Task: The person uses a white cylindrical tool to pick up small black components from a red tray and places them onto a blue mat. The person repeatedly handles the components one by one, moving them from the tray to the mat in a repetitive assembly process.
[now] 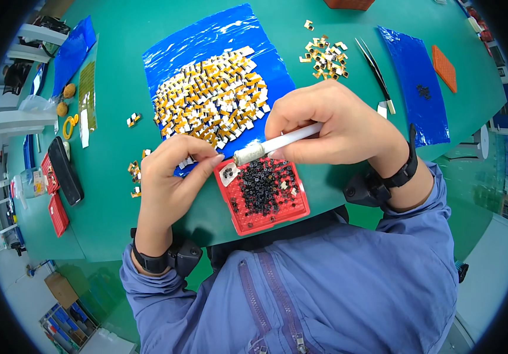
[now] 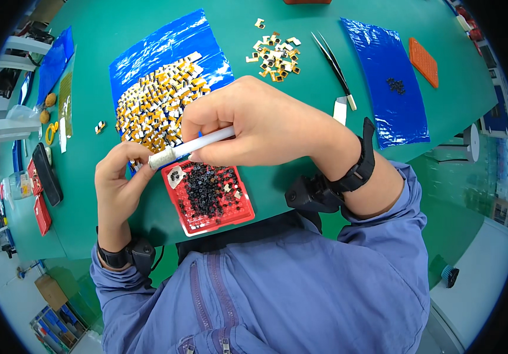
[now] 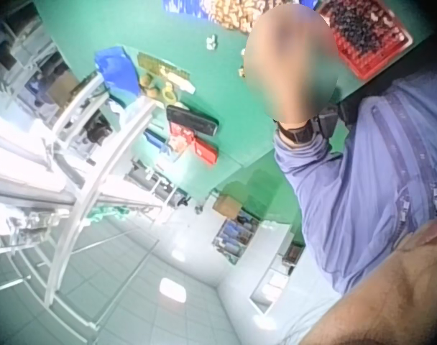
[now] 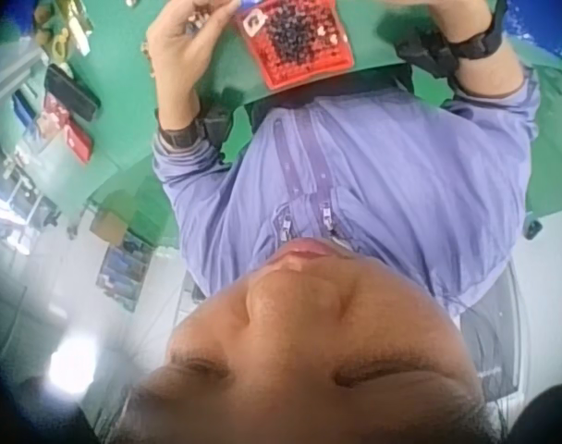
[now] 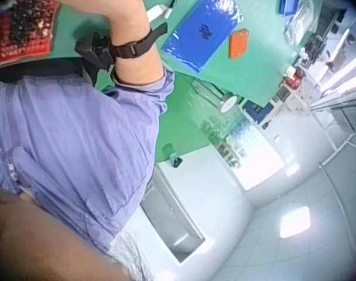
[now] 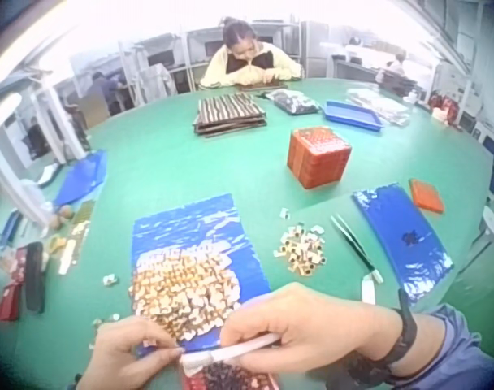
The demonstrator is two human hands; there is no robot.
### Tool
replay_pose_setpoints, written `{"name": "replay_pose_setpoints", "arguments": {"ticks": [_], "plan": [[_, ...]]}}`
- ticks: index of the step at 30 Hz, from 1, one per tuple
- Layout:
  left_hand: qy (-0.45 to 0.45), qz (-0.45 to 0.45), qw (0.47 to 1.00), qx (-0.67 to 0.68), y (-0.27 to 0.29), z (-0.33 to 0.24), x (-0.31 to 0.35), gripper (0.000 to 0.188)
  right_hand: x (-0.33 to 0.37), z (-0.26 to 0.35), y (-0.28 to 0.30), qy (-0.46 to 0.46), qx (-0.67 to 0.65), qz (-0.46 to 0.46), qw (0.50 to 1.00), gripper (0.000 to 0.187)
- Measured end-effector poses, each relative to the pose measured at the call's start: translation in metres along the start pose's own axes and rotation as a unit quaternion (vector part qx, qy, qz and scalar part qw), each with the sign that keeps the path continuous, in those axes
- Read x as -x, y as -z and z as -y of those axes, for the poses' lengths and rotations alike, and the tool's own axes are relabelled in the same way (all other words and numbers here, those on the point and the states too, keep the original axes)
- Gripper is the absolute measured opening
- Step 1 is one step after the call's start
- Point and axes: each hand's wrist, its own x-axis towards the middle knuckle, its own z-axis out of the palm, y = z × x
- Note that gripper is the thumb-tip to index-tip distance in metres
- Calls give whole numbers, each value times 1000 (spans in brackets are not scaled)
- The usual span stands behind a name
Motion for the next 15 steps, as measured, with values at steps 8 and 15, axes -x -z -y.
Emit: {"name": "replay_pose_setpoints", "arguments": {"ticks": [8, 15], "plan": [[3, 10, 997, -75, -13, 9, -4, 11, -1, -2, -1, 17, 1, -11, 1000, 9], [-31, 20, 987, -156, -14, 15, -6, 13, -1, -1, -2, -4, 0, -1, 1000, 9]]}}
